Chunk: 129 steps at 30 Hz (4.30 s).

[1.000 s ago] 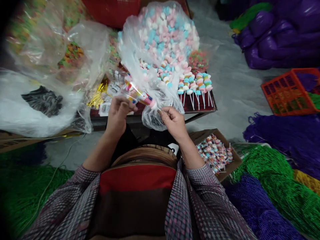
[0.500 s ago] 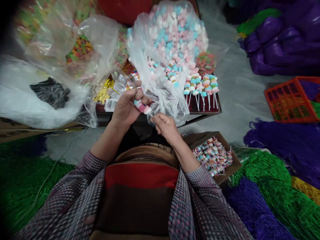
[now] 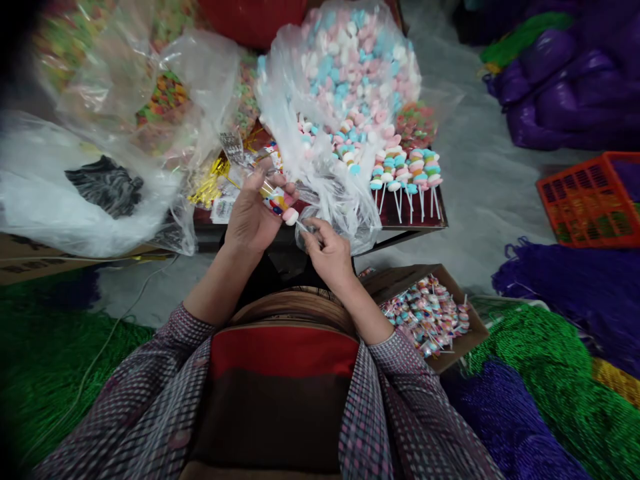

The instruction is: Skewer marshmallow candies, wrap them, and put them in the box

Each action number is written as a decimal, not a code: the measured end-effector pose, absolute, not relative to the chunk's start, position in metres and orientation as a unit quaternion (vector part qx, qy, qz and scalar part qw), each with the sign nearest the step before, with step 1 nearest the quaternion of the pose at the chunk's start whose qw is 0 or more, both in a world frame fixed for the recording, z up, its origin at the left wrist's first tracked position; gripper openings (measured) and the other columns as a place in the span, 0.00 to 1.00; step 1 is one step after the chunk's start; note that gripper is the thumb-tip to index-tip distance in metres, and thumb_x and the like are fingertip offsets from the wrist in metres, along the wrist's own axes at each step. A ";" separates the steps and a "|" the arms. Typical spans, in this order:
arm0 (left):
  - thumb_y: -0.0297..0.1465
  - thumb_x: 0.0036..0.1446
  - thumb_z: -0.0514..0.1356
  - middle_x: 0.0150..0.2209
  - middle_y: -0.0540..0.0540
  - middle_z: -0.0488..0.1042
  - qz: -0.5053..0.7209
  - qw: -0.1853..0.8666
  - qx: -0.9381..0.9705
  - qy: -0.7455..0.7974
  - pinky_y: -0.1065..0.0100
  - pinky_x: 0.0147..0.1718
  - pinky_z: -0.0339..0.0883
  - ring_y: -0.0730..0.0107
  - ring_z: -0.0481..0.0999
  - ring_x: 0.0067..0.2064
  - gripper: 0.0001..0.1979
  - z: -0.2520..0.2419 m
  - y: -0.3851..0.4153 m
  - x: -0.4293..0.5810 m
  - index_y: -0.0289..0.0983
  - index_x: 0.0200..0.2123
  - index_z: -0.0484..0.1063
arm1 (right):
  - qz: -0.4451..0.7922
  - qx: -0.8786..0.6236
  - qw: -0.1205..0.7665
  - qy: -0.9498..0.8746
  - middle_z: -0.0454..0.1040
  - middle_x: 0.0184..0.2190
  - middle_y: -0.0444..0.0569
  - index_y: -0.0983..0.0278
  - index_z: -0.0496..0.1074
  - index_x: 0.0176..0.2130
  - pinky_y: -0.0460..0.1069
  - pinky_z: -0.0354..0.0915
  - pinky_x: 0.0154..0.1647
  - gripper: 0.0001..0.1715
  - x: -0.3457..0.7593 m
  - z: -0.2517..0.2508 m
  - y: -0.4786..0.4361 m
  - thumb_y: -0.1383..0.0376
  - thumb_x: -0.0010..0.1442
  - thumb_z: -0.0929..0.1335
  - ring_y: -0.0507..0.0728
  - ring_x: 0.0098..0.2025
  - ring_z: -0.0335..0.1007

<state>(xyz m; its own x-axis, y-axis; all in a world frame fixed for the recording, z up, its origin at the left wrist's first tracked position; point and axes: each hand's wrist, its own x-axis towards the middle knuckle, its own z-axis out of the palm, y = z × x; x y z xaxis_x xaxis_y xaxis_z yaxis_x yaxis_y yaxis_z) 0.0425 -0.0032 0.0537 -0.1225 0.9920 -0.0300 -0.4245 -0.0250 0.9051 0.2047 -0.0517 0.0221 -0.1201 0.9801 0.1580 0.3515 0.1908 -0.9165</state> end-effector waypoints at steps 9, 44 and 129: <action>0.57 0.64 0.53 0.29 0.48 0.76 0.631 0.605 0.295 0.386 0.63 0.36 0.75 0.65 0.82 0.37 0.27 0.054 0.007 0.044 0.42 0.47 0.73 | 0.429 -0.485 0.435 -0.626 0.69 0.19 0.39 0.60 0.79 0.42 0.48 0.64 0.26 0.19 0.208 0.025 -0.056 0.50 0.67 0.68 0.50 0.21 0.65; 0.44 0.60 0.64 0.24 0.53 0.67 0.642 0.564 0.327 0.405 0.64 0.39 0.74 0.70 0.76 0.33 0.12 0.051 0.001 0.046 0.43 0.38 0.72 | 0.406 -0.508 0.440 -0.620 0.68 0.19 0.42 0.58 0.83 0.42 0.50 0.65 0.27 0.19 0.191 0.010 -0.059 0.49 0.64 0.69 0.54 0.25 0.67; 0.43 0.61 0.65 0.30 0.54 0.70 0.614 0.377 0.478 0.502 0.74 0.33 0.72 0.80 0.73 0.30 0.14 0.016 -0.031 0.047 0.40 0.36 0.67 | 0.513 -0.471 0.488 -0.525 0.68 0.18 0.35 0.59 0.72 0.40 0.45 0.55 0.21 0.21 0.185 0.015 -0.055 0.45 0.67 0.66 0.47 0.17 0.57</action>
<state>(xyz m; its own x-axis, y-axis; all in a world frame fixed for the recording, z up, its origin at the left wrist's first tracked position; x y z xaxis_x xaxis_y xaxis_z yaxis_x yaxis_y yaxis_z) 0.0467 -0.0314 0.0164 -0.2584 0.9432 0.2087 0.0169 -0.2116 0.9772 0.1854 -0.0548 0.0154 -0.0786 0.9965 0.0293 -0.0055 0.0290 -0.9996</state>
